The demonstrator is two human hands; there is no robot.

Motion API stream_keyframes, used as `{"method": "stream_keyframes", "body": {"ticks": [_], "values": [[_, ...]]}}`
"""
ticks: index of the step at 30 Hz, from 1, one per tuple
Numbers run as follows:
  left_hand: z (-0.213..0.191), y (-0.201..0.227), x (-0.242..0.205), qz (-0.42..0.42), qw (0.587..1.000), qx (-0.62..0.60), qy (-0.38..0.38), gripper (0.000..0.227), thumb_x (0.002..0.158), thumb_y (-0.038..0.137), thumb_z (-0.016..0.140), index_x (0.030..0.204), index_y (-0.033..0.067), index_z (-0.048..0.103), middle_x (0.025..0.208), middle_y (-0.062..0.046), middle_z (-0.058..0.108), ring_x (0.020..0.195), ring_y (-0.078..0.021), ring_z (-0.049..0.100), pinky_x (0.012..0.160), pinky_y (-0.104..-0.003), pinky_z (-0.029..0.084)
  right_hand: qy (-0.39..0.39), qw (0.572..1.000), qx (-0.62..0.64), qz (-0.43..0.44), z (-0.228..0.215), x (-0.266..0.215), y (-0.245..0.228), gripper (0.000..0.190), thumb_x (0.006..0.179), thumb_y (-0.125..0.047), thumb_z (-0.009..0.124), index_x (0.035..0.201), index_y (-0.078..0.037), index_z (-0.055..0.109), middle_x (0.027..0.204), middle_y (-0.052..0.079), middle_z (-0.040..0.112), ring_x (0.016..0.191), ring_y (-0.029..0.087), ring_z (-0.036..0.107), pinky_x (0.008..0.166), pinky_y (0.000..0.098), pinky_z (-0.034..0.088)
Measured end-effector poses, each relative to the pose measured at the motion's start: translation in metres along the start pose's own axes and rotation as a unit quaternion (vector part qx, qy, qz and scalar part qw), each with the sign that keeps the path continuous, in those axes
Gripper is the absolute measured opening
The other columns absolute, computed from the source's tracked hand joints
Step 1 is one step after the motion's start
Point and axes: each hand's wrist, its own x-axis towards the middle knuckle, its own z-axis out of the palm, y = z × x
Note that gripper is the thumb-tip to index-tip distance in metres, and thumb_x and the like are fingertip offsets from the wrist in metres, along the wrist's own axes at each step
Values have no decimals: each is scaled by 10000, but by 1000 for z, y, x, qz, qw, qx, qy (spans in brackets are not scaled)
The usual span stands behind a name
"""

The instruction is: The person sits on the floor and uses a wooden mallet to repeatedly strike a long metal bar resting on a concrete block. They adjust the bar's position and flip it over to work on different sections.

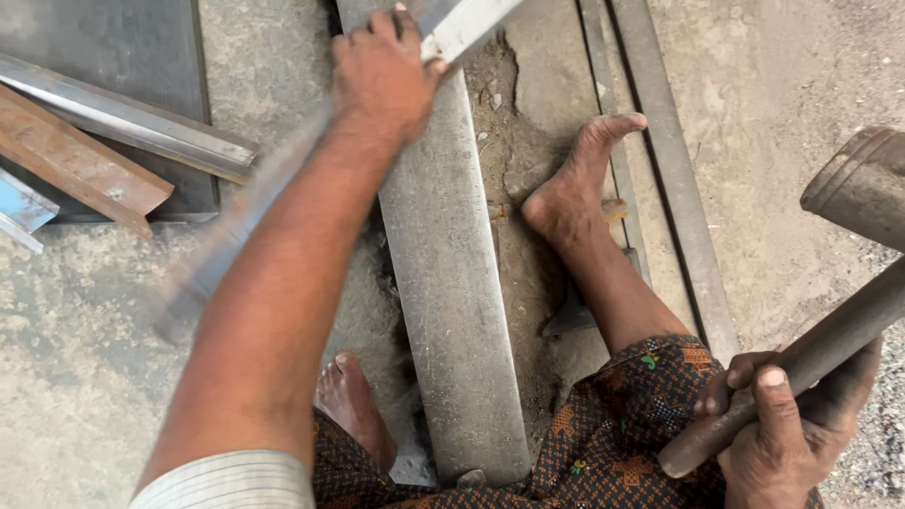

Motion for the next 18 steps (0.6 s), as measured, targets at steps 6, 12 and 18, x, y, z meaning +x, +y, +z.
{"method": "stream_keyframes", "body": {"ticks": [6, 12, 18], "values": [[59, -19, -43, -78, 967, -236, 62, 733, 1103, 639, 458, 1657, 268, 155, 1452, -406, 385, 1129, -537, 620, 827, -544, 598, -18, 1000, 12, 6, 20, -4, -9, 804, 1047, -72, 593, 1736, -113, 182, 749, 114, 576, 543, 202, 574, 482, 324, 483], [60, -26, -31, -165, 900, -390, 108, 805, 1101, 565, 536, 1621, 73, 168, 1265, -286, 629, 1100, -423, 686, 942, -540, 569, -44, 998, 39, 21, 26, -7, -8, 896, 998, -32, 602, 1771, -94, 152, 763, 116, 589, 582, 194, 588, 504, 318, 500], [55, -62, 16, -211, 875, -403, 165, 660, 976, 511, 689, 1316, -30, 524, 1149, -209, 673, 1039, -333, 716, 874, -470, 600, -34, 999, 16, 25, 32, -8, 2, 887, 971, -23, 605, 1759, -39, 198, 753, 131, 595, 554, 176, 570, 475, 284, 475]]}}
